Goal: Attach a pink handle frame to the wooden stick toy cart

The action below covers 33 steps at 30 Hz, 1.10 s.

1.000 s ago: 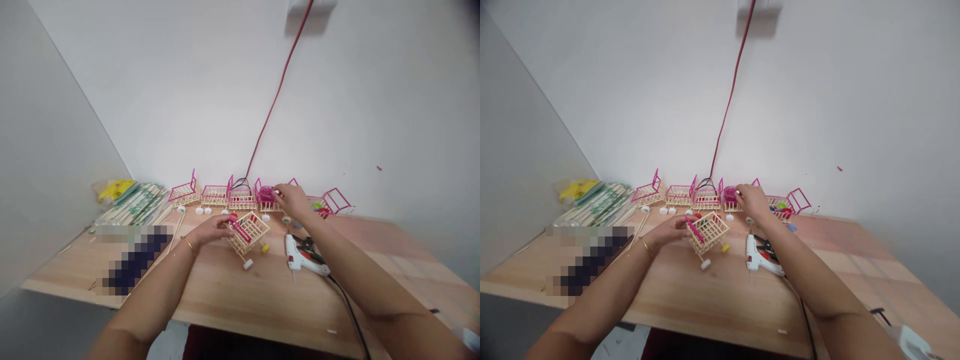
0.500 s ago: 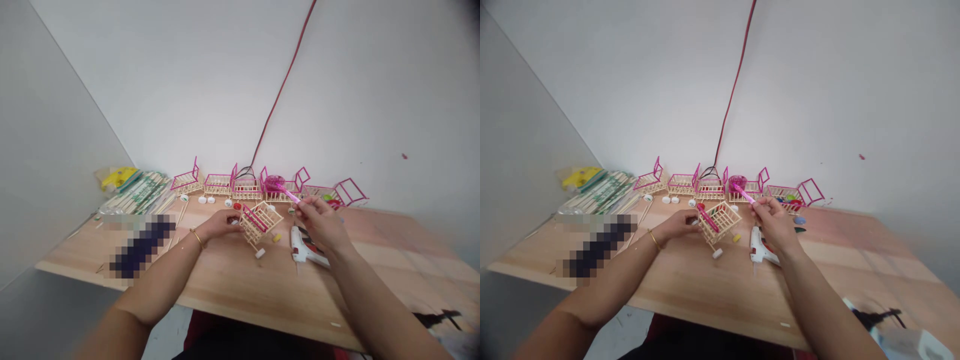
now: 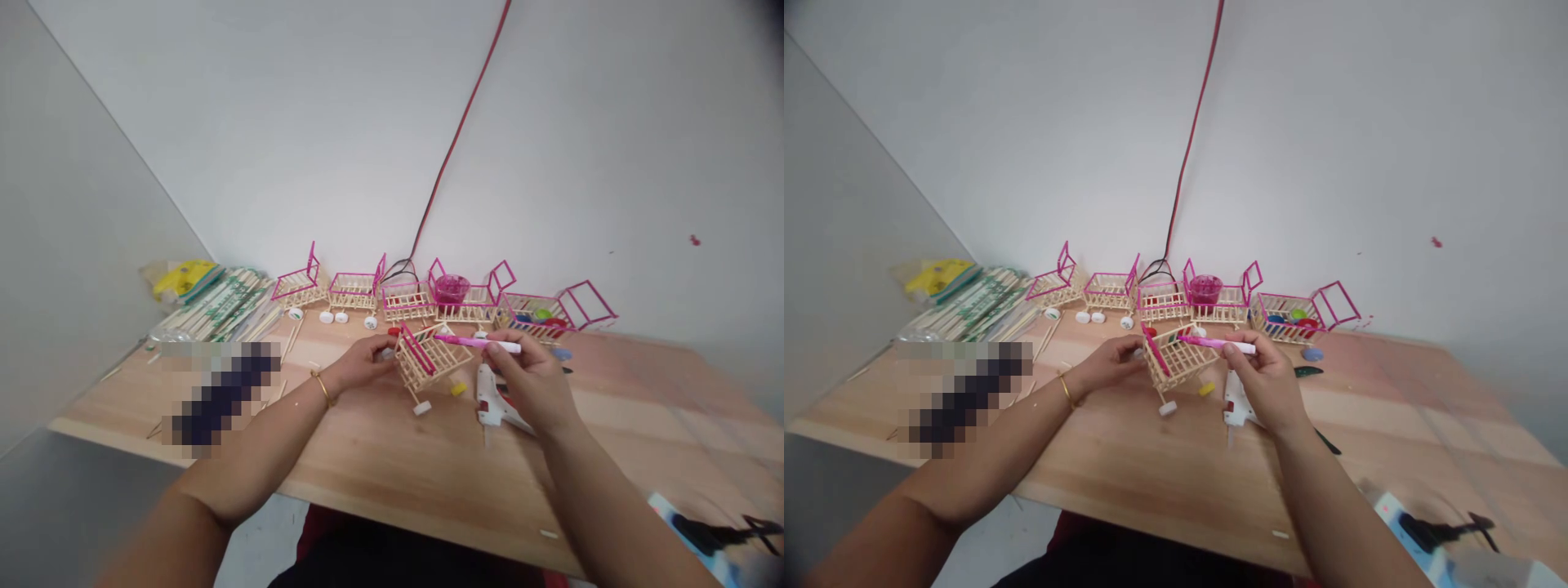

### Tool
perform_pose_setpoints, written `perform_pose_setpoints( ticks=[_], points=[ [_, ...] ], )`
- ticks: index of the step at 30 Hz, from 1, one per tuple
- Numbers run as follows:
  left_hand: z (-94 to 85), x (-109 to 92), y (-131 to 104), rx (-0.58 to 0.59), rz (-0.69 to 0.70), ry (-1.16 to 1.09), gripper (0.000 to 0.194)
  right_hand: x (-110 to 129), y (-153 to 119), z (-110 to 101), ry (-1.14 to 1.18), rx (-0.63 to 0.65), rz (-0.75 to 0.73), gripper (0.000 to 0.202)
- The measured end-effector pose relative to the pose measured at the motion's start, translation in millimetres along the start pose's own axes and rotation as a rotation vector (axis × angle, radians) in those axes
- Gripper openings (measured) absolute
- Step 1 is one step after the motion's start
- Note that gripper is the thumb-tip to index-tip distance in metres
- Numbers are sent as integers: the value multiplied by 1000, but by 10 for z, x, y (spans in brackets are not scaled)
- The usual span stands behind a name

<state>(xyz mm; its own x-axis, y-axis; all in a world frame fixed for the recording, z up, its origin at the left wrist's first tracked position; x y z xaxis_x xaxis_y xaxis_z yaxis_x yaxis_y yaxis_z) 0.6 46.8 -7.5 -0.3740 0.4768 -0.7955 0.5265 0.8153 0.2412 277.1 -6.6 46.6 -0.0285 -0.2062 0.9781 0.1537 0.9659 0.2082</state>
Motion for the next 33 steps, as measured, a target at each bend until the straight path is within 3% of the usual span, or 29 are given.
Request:
perform_pose_setpoints(
  ticks=[8,14,33],
  points=[
    [23,-62,-8,37,19,8,29,77,-56,5,-77,37,-100,33],
    [67,-30,3,52,53,28,32,110,-94,83,-204,146,-168,29],
    [116,-91,20,97,56,41,28,49,-72,62,-237,205,-211,25]
  ],
)
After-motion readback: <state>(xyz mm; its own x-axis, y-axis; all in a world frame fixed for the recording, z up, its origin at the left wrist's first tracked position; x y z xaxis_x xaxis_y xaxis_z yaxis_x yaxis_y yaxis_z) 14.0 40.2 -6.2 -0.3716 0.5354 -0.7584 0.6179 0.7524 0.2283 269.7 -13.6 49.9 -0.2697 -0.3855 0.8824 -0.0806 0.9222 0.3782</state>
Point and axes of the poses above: each hand's wrist, its own y-axis towards the middle knuckle, its own z-axis out of the palm, x = y × z, the point moved 2 cm from there along y, towards the middle knuckle, and after that the axes turned 15 degrees about y, right-handed, at the moved point
